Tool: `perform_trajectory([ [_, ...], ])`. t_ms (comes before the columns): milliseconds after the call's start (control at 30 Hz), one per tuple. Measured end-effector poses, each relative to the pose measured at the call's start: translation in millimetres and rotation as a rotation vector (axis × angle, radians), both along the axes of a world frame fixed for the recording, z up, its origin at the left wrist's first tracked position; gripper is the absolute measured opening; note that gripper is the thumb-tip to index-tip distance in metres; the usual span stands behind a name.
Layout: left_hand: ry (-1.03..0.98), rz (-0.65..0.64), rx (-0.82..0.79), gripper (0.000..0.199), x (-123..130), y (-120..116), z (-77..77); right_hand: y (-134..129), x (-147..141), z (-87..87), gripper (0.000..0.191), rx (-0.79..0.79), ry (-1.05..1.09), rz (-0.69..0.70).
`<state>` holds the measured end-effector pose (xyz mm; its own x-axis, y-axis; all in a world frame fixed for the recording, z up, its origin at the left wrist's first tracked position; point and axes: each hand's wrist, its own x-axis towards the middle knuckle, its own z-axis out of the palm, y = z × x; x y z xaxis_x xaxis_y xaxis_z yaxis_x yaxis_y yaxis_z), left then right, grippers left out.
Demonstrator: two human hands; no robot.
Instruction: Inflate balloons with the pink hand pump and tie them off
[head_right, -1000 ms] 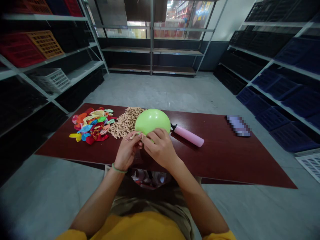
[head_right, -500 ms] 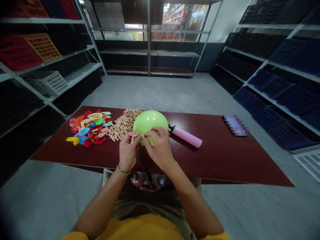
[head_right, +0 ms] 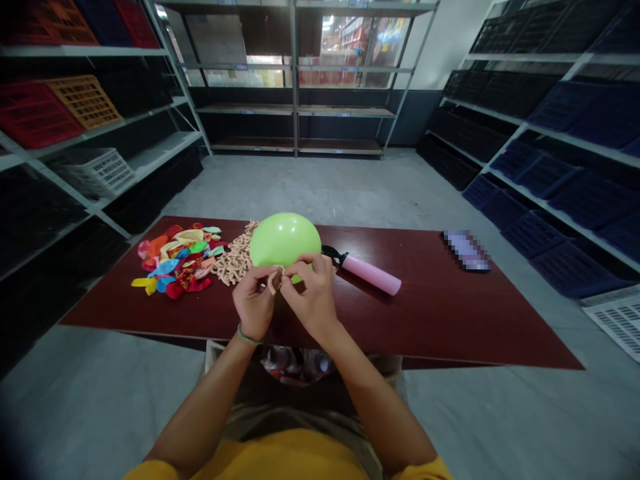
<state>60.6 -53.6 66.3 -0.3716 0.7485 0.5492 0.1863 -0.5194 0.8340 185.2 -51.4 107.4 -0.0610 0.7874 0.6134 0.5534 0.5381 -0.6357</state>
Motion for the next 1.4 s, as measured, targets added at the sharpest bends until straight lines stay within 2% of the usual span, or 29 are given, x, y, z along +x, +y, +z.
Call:
perform_trajectory([
  [100, -0.045, 0.017, 0.062, 0.009, 0, 1, -3.3, -3, -4, -1.5, 0.008, -0.041, 0.038, 0.036],
  [267, -0.227, -0.041, 0.142, 0.007, 3, 3, -4.3, -4, -10, -6.0, 0.015, -0.289, 0.264, 0.166],
  [400, -0.201, -0.059, 0.164, 0.009, 1, 2, -5.5, -3, -12, -5.3, 0.009, -0.359, 0.343, 0.172],
  [533, -0.149, -0.062, 0.165, 0.013, -3, 1, -9.1, -4, -11, -3.4, 0.013, -0.418, 0.409, 0.2],
  [700, -0.082, -0.043, 0.13, 0.01, -6, -1, -8.9, -4, -9, -5.1, 0.015, -0.421, 0.375, 0.208],
  [833, -0.182, -0.109, -0.019, 0.009, -7, -3, 0.8, -2, -8, -4.7, 0.012, -0.352, 0.297, 0.16],
  [1033, -0.444, -0.234, -0.259, 0.015, -7, -3, 9.2, -4, -8, -4.8, 0.009, -0.101, 0.045, 0.009],
  [1167, -0.582, -0.243, -0.307, 0.017, -9, -2, 10.9, -8, -9, -8.1, 0.01, 0.077, -0.198, -0.089],
  [1400, -0.568, -0.184, -0.302, 0.021, -13, -2, 15.5, -13, -7, -7.1, 0.009, 0.268, -0.37, -0.115],
])
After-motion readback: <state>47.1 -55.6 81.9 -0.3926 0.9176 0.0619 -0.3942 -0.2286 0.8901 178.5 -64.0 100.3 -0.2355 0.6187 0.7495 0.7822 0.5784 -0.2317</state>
